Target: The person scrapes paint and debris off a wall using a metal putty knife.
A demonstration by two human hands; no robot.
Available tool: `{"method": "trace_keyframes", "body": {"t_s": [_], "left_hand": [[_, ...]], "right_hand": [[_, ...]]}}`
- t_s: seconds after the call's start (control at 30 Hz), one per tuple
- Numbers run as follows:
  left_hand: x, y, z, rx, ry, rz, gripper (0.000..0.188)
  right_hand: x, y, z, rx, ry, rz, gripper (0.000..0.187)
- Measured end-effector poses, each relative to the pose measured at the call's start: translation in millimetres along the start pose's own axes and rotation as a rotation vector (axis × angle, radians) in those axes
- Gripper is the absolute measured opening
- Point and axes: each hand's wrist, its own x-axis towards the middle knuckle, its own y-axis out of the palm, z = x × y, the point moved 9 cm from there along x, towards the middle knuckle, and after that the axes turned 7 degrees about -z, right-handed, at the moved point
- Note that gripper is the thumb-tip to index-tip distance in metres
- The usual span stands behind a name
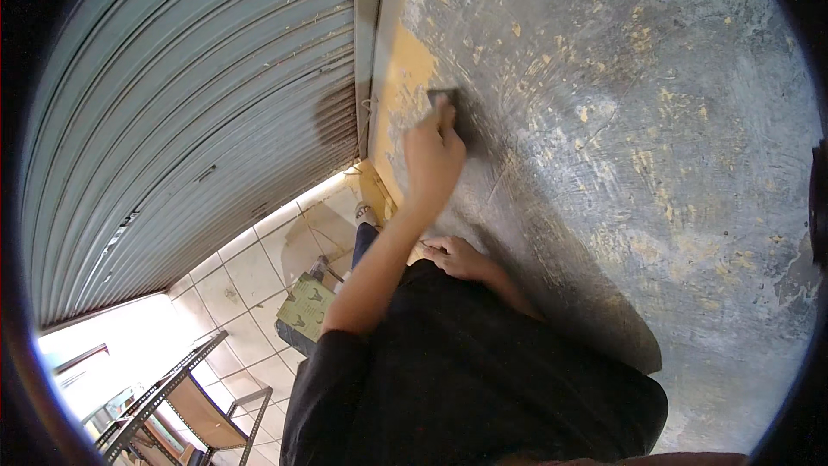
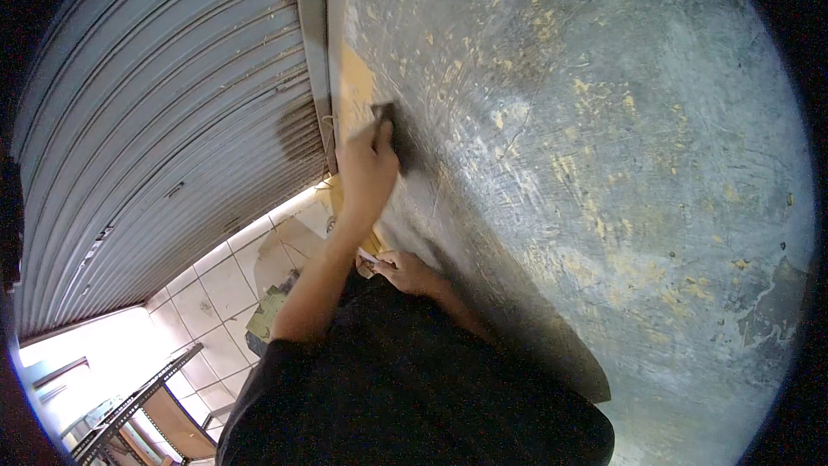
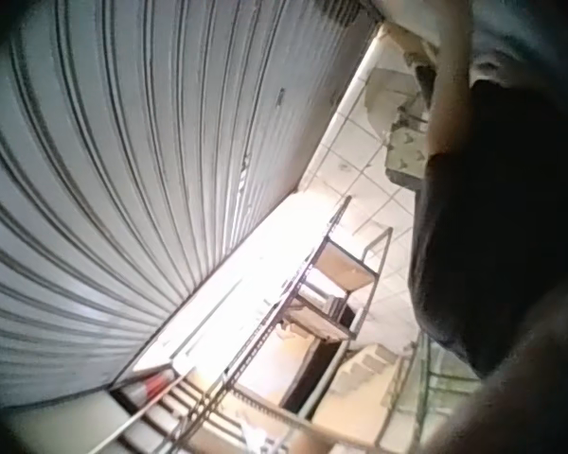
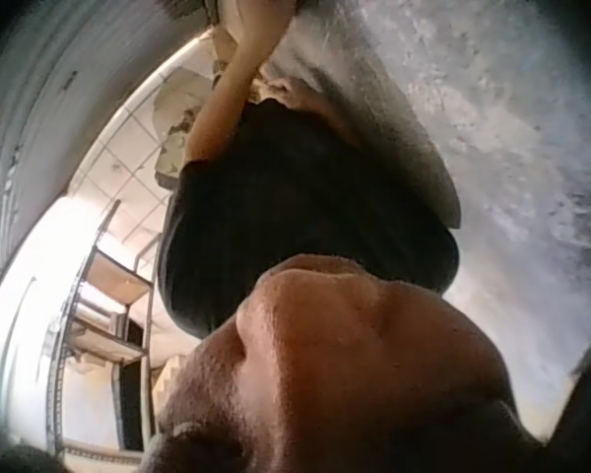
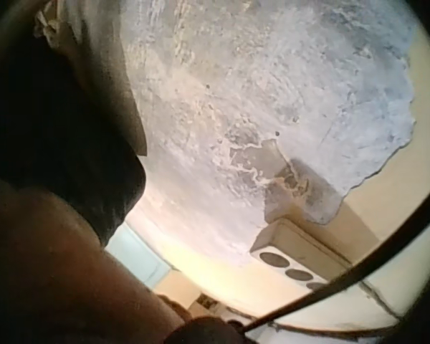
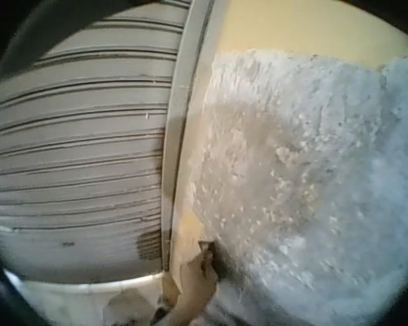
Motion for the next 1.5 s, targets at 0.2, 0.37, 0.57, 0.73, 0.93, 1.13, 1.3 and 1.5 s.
{"method": "trace_keyframes", "body": {"t_s": [0.2, 0.37, 0.57, 0.73, 0.93, 1.13, 1.3, 1.5], "left_hand": [[-3.4, 7.9, 13.8, 0.018, -0.079, 0.05, 0.026], [-3.6, 6.2, 10.4, -0.032, -0.05, -0.029, 0.027], [-12.1, 12.4, 21.2, -0.003, -0.092, 0.059, 0.028], [-2.8, 3.5, 23.3, -0.012, -0.03, -0.044, 0.022], [-15.9, 6.5, 18.7, -0.014, -0.049, 0.007, 0.021], [0.2, 0.3, 24.9, -0.022, -0.067, -0.058, 0.024], [-19.5, 5.3, 4.5, -0.009, -0.044, 0.017, 0.023], [18.9, -1.1, 37.9, -0.063, -0.1, 0.029, 0.032]], "right_hand": [[-1.5, -4.0, -4.0, 0.019, 0.112, 0.018, 0.034], [2.4, -5.6, 3.8, -0.002, -0.012, -0.011, 0.033], [-1.3, -3.1, -4.1, -0.008, 0.068, 0.004, 0.031], [2.2, 1.7, -8.4, -0.017, 0.031, 0.012, 0.031], [1.9, 0.2, -11.6, -0.018, 0.058, -0.022, 0.034], [-4.3, 4.9, 7.2, -0.106, 0.048, 0.074, 0.038], [-2.4, 4.8, -15.4, -0.075, -0.058, -0.064, 0.036], [-3.1, 0.2, 13.2, -0.05, 0.024, 0.036, 0.033]]}}
